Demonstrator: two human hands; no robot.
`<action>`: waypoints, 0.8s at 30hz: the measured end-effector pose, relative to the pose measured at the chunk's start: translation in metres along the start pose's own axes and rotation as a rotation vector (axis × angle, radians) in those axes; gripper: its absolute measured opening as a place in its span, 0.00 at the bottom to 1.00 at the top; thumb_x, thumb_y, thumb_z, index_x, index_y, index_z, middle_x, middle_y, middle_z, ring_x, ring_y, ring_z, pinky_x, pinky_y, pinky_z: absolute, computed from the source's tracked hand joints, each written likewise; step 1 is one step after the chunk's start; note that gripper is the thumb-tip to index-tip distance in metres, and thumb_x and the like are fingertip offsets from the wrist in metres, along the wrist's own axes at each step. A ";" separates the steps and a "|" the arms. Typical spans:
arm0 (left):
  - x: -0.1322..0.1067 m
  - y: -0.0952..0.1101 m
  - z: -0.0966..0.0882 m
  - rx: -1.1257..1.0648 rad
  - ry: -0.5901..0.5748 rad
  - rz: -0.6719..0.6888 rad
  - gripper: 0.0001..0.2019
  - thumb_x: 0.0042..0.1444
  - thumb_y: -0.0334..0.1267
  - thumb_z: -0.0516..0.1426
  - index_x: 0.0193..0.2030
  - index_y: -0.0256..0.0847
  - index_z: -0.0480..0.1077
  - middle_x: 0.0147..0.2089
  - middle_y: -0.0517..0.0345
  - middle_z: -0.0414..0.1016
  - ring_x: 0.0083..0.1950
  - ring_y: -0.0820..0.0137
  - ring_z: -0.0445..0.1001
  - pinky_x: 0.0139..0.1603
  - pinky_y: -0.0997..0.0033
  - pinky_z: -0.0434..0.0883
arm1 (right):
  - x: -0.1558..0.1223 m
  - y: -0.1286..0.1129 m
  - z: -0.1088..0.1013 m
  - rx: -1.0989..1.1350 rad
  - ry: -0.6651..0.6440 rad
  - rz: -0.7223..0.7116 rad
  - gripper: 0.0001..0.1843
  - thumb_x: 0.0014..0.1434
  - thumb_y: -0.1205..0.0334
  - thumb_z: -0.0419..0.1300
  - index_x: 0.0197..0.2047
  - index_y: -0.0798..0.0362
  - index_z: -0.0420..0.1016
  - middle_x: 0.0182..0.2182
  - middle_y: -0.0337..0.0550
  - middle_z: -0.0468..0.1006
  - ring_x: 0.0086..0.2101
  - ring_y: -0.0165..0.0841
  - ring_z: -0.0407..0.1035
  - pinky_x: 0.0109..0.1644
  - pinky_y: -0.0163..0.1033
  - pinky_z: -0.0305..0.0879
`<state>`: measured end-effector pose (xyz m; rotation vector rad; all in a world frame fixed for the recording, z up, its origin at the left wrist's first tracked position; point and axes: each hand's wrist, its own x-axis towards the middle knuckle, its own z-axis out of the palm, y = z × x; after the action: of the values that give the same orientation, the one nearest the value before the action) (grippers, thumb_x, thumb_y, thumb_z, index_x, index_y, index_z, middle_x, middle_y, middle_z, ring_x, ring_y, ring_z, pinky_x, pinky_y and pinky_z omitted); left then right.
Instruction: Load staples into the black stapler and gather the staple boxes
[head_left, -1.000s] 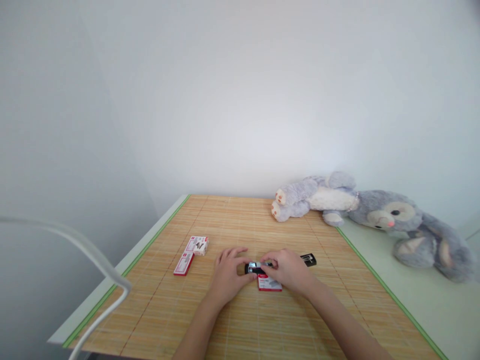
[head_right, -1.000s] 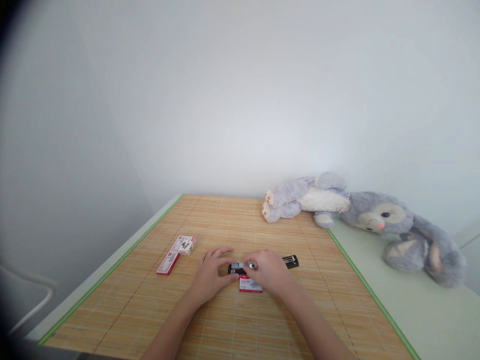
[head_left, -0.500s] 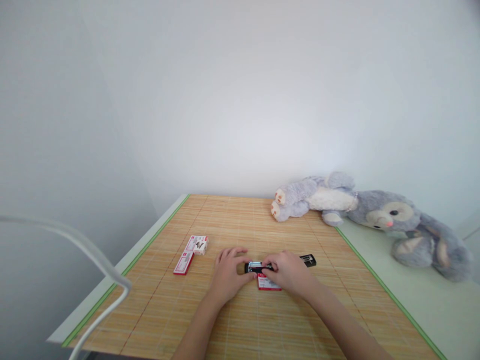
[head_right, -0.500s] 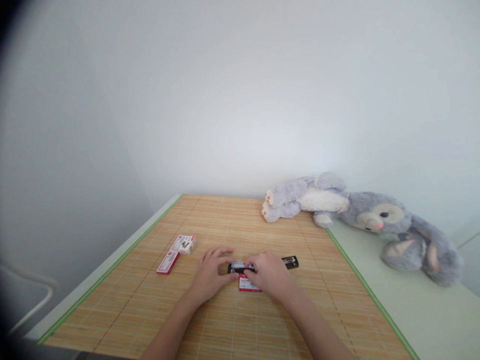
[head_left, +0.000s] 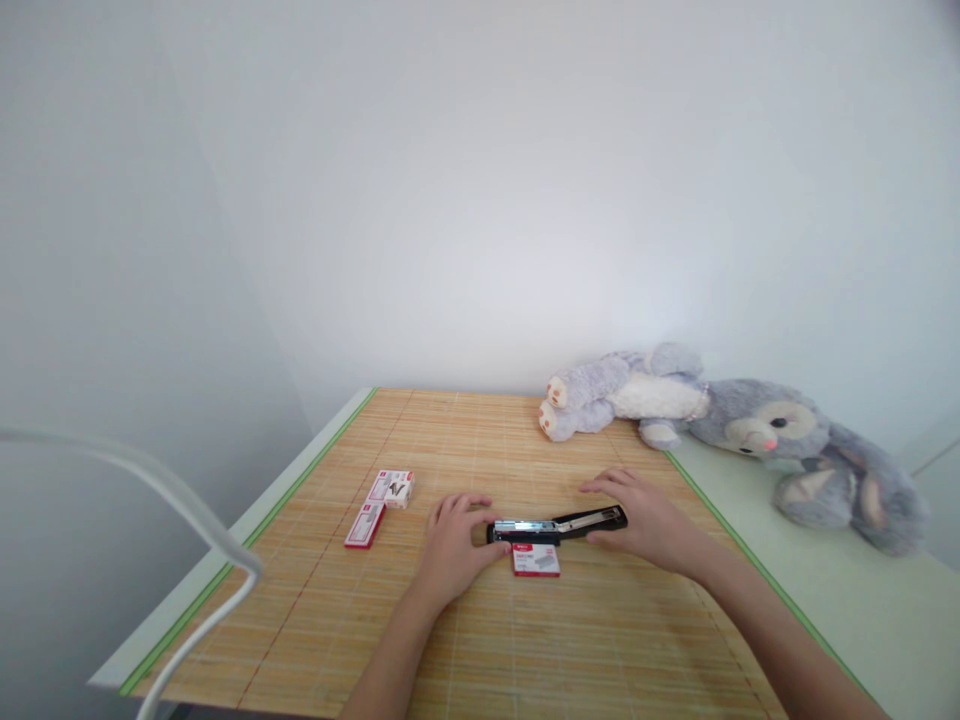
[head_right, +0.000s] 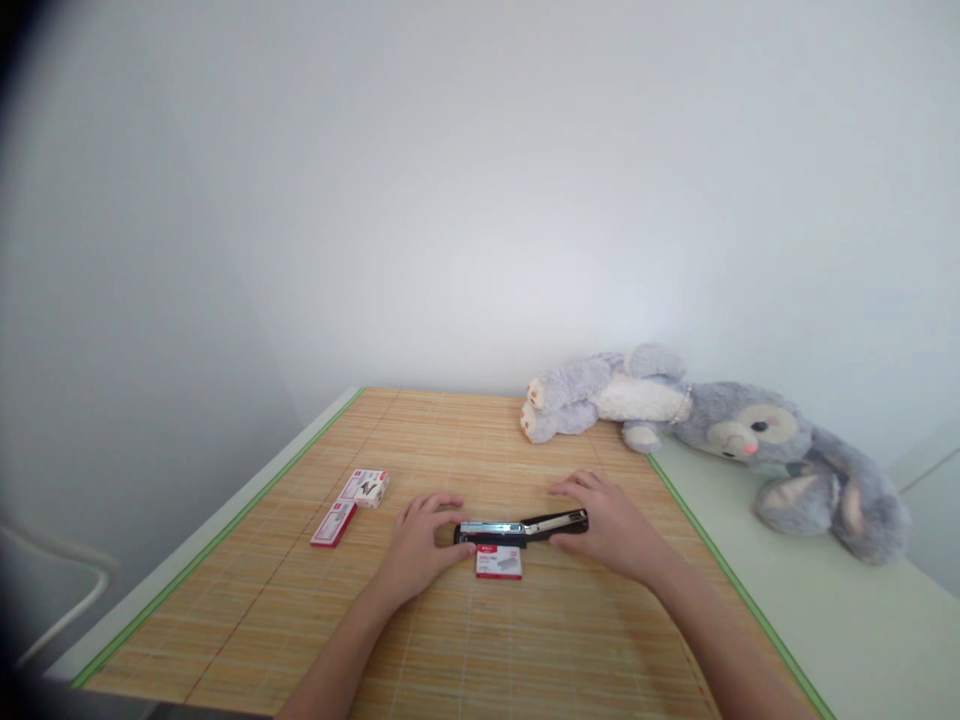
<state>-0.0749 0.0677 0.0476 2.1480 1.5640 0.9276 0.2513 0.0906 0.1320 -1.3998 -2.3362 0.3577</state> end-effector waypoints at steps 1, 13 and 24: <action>0.000 0.000 0.000 0.000 -0.002 -0.004 0.16 0.51 0.51 0.70 0.47 0.58 0.80 0.59 0.61 0.75 0.63 0.58 0.67 0.67 0.52 0.57 | -0.004 0.010 -0.003 0.019 -0.025 0.022 0.29 0.49 0.50 0.73 0.54 0.45 0.80 0.53 0.49 0.79 0.55 0.48 0.69 0.62 0.50 0.61; -0.001 0.002 -0.001 -0.006 -0.007 0.001 0.16 0.51 0.50 0.70 0.48 0.57 0.79 0.58 0.62 0.76 0.63 0.58 0.67 0.66 0.53 0.57 | 0.017 -0.020 0.013 0.579 -0.027 0.028 0.20 0.58 0.44 0.67 0.47 0.49 0.80 0.47 0.44 0.83 0.50 0.40 0.75 0.60 0.47 0.66; -0.001 0.008 -0.004 -0.005 -0.029 -0.011 0.15 0.52 0.51 0.68 0.47 0.56 0.79 0.57 0.60 0.76 0.62 0.57 0.67 0.65 0.53 0.59 | 0.047 -0.071 0.081 0.391 -0.081 -0.099 0.10 0.54 0.63 0.68 0.41 0.50 0.80 0.37 0.39 0.81 0.39 0.35 0.73 0.45 0.38 0.65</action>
<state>-0.0715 0.0639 0.0550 2.1380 1.5567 0.8926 0.1387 0.0974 0.0982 -1.0958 -2.2303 0.8051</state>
